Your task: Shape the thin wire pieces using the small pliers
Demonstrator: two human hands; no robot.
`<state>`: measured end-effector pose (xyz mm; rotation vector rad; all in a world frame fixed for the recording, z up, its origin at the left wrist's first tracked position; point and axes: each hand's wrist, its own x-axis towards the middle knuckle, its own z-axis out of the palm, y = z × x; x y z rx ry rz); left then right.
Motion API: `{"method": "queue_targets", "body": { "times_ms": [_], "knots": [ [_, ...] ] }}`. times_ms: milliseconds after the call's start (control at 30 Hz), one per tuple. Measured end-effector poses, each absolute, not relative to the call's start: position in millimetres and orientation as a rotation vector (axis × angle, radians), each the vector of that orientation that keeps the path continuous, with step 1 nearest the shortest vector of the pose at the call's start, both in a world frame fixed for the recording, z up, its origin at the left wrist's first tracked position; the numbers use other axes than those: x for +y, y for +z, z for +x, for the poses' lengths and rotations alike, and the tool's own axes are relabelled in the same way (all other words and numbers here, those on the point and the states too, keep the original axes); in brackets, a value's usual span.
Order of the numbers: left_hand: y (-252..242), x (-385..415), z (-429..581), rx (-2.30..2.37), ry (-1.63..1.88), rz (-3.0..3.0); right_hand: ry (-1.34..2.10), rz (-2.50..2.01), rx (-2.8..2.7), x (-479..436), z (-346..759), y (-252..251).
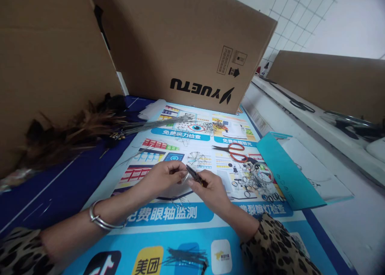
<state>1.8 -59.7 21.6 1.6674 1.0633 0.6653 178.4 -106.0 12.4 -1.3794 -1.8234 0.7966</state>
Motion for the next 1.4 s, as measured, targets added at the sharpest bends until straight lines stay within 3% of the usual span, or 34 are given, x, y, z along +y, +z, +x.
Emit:
{"method": "queue_targets", "body": {
  "times_ms": [267,500,733,867,1133,1400],
  "knots": [
    [14.0,-71.0,9.1,1.135,0.781,1.606,0.885,-1.344,-1.751,-106.4,169.5,10.5],
    [19.9,-68.4,8.0,0.868,0.744,1.588,1.101,-1.353,-1.618,-104.5,174.4,8.5],
    [18.8,-66.4,7.4,0.905,0.724,1.635,1.028,-1.369,-1.728,-104.2,176.7,9.2],
    [16.9,-59.2,3.1,0.942,0.754,1.549,0.761,-1.435,-1.910,-99.9,184.5,7.5],
    [20.5,-47.7,-5.0,0.898,0.804,1.272,-0.253,-1.422,-2.299,-85.8,209.9,-1.3],
    [23.1,-51.8,-4.8,0.863,0.768,1.219,-0.613,-1.381,-2.453,-88.7,210.1,7.7]
  ]
}}
